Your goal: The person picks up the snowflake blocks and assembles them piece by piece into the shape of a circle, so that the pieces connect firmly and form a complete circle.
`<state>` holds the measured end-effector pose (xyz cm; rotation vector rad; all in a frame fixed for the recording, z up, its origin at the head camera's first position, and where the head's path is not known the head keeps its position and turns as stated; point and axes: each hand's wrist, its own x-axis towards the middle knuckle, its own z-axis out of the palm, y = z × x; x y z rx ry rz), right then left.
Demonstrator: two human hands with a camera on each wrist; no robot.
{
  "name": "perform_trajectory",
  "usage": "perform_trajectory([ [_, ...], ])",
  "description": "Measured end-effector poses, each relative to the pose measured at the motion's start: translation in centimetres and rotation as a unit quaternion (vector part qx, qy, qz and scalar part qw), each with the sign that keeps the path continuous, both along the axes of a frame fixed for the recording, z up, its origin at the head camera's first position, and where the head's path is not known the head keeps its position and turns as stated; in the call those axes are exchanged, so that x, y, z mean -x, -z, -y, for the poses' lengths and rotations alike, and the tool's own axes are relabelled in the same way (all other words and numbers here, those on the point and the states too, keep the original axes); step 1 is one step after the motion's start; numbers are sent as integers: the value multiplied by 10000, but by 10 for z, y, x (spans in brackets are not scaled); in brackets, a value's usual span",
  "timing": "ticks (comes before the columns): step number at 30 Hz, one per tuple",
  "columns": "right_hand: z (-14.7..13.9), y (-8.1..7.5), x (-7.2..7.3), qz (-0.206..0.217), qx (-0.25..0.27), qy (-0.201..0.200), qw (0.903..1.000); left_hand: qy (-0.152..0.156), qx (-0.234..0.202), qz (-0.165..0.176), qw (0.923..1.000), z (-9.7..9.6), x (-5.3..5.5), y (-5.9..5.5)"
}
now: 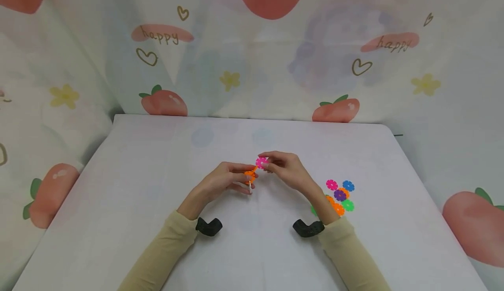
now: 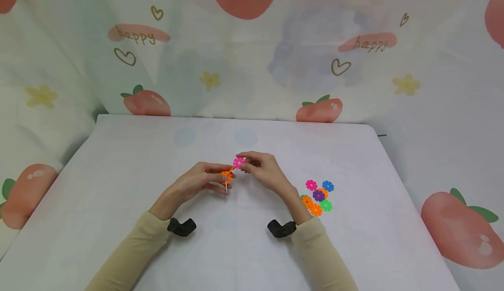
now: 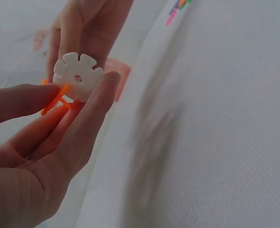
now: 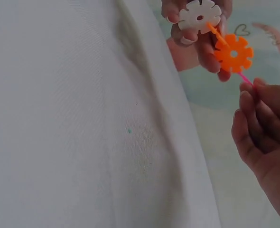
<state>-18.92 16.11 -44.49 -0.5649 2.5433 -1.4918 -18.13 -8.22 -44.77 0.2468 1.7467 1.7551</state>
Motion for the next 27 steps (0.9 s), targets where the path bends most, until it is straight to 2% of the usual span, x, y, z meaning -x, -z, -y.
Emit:
perform_trajectory([
  [7, -3, 3, 2, 302, 417, 53, 9987, 34, -127, 87, 9999, -1, 0, -2],
  [17, -1, 3, 2, 451, 392, -117, 9981, 3, -64, 36, 10000, 0, 0, 0],
  [22, 4, -1, 1, 324, 230, -227, 9990, -58, -72, -40, 9999, 0, -1, 1],
  [27, 14, -9, 0, -162, -370, -325, 9987, -134, 253, -246, 9993, 1, -1, 1],
])
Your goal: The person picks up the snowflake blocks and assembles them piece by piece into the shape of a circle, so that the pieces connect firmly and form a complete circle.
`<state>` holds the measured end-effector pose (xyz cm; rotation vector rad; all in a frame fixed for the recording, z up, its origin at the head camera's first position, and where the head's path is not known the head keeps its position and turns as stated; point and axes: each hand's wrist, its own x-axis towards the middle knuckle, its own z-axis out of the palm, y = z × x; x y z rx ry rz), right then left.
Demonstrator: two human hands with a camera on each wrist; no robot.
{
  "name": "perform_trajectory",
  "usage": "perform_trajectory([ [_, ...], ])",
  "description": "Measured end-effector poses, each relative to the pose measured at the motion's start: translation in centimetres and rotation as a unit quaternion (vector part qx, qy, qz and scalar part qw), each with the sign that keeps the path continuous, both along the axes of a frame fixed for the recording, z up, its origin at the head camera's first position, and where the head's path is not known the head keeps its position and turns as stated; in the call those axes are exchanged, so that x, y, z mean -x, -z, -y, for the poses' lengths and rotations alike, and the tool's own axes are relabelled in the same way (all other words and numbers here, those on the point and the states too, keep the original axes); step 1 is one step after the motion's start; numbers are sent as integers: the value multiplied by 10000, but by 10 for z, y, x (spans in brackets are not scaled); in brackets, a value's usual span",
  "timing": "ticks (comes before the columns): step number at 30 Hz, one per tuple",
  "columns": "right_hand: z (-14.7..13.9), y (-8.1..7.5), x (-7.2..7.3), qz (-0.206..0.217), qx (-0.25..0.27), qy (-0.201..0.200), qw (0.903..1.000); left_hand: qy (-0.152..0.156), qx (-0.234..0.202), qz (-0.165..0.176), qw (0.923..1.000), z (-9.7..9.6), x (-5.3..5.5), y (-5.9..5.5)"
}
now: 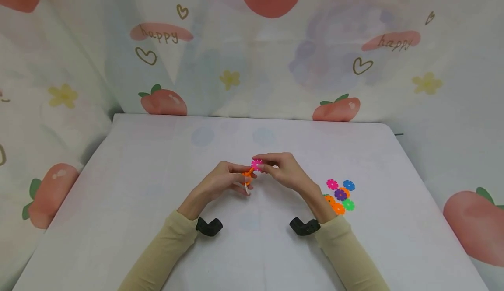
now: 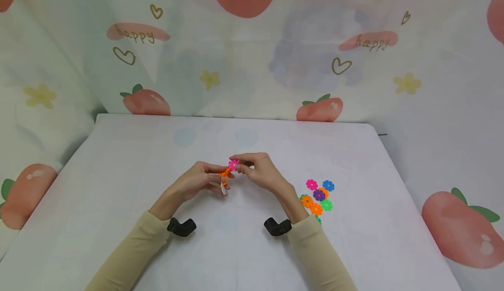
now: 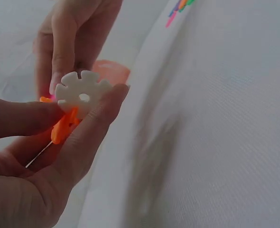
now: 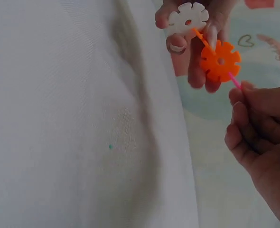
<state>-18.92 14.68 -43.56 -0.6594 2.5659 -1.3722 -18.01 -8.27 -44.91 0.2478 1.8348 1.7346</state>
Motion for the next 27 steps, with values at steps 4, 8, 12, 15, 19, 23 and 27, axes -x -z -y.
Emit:
perform_trajectory([
  [4, 5, 0, -1, -94, -204, 19, 9997, -98, 404, -169, 9990, -3, -2, -1],
  [8, 7, 7, -1, 215, -64, 170, 9996, -301, 728, -312, 9964, -7, -4, -3],
  [12, 6, 14, 0, 466, 131, 173, 9987, -564, 990, -420, 9926, -11, -7, -5],
  [15, 5, 16, 1, 585, 205, 111, 9980, -738, 1145, -428, 9897, -14, -9, -6],
  [19, 4, 19, 2, 717, 264, 65, 9971, -782, 1469, -627, 9841, -16, -9, -6],
  [23, 2, 23, 2, 762, 395, -30, 9963, -717, 1819, -978, 9758, -17, -9, -6],
  [27, -1, 28, 1, 755, 521, -82, 9958, -664, 2013, -1203, 9698, -18, -8, -3],
])
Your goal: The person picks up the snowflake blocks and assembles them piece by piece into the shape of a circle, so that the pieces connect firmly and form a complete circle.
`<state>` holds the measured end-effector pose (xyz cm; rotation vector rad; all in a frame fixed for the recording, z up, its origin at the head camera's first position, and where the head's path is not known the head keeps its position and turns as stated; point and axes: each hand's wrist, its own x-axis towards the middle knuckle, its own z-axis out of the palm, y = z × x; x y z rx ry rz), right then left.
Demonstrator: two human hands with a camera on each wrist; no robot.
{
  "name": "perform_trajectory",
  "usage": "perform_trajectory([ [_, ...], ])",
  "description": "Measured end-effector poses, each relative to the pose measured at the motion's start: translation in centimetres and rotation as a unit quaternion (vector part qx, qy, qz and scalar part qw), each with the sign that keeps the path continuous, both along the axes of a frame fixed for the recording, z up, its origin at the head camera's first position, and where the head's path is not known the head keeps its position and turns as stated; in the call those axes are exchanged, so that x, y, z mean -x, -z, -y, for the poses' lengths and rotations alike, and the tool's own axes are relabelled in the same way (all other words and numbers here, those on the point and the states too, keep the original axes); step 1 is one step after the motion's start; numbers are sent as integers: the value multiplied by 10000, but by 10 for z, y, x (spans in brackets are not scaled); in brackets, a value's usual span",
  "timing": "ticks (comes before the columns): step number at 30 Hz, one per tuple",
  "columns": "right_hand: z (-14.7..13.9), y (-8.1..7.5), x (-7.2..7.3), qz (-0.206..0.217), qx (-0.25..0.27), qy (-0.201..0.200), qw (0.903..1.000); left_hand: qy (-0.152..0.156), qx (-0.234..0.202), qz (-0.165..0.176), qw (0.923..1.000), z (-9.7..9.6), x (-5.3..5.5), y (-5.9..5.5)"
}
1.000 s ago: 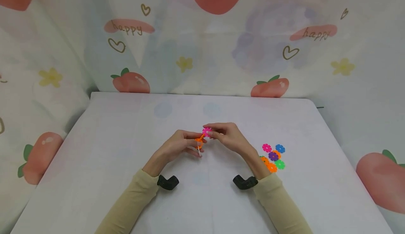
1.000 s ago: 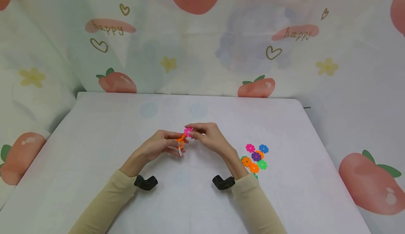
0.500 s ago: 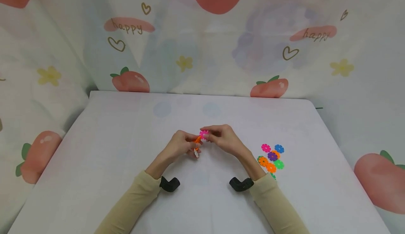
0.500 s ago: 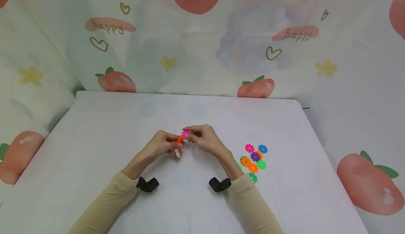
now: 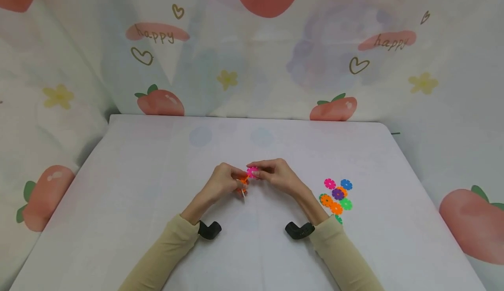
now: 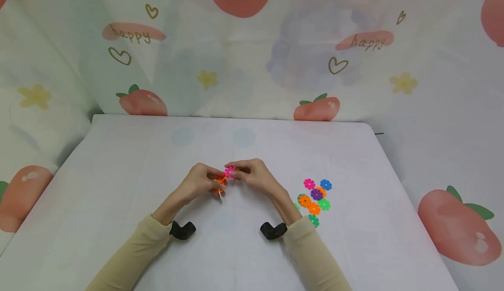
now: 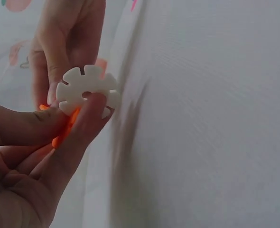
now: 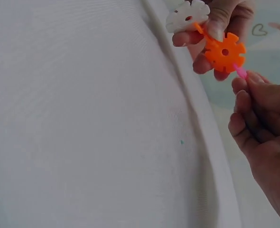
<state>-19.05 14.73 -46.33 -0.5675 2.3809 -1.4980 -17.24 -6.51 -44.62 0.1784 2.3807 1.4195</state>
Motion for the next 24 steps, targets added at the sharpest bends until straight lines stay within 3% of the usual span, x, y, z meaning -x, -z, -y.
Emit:
perform_trajectory([
  [6, 2, 7, 3, 17, -4, -17, 10000, -54, 167, -148, 9997, 2, 3, 8],
  [16, 1, 10, 7, -43, -251, -228, 9994, 71, -228, 304, 9993, 2, 7, 13],
  [20, 0, 9, 6, -75, -300, -86, 9995, 353, -263, 407, 9982, 3, 9, 13],
  [24, -1, 4, 6, -316, -339, 4, 9989, 573, -593, 731, 9939, 7, 10, 12],
])
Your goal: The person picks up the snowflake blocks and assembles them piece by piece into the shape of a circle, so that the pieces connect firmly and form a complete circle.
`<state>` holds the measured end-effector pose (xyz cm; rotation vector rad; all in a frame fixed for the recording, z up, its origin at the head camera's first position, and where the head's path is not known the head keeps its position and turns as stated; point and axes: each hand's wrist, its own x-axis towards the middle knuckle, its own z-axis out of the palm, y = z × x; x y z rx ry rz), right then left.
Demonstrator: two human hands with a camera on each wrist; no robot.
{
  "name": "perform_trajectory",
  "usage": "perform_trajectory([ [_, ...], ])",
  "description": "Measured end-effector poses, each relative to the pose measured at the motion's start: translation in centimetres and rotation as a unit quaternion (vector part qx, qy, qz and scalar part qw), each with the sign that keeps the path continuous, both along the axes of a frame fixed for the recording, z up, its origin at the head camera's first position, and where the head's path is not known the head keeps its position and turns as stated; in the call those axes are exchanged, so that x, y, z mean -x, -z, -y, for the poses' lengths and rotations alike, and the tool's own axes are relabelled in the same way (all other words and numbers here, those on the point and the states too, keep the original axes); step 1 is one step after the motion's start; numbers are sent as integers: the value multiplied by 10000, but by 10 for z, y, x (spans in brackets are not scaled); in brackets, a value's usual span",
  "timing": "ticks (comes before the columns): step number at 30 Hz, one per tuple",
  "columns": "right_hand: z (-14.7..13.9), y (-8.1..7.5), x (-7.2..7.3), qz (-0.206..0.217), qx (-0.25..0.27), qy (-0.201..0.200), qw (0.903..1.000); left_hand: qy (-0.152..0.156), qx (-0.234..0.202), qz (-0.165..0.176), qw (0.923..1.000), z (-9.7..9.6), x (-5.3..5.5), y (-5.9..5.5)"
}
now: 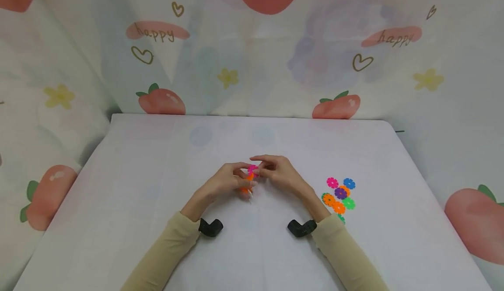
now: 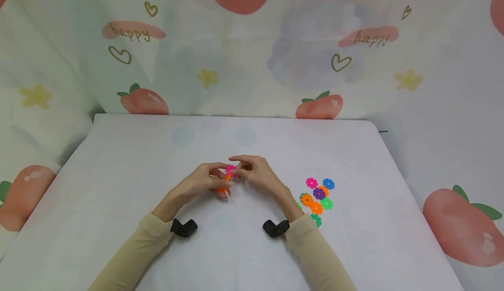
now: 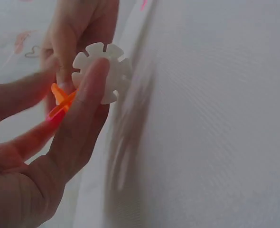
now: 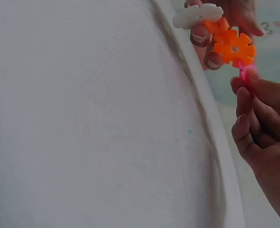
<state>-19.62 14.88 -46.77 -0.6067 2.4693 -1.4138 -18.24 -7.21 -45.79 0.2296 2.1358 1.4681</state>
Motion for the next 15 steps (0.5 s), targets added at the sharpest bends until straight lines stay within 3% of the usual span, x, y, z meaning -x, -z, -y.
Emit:
perform_trajectory([
  [8, -20, -14, -6, -235, -362, 153, 9990, 117, -687, 399, 9968, 6, 3, 2],
  [15, -62, -22, -16, -385, -649, 643, 9951, -510, -866, 374, 9942, 14, 8, 4],
])
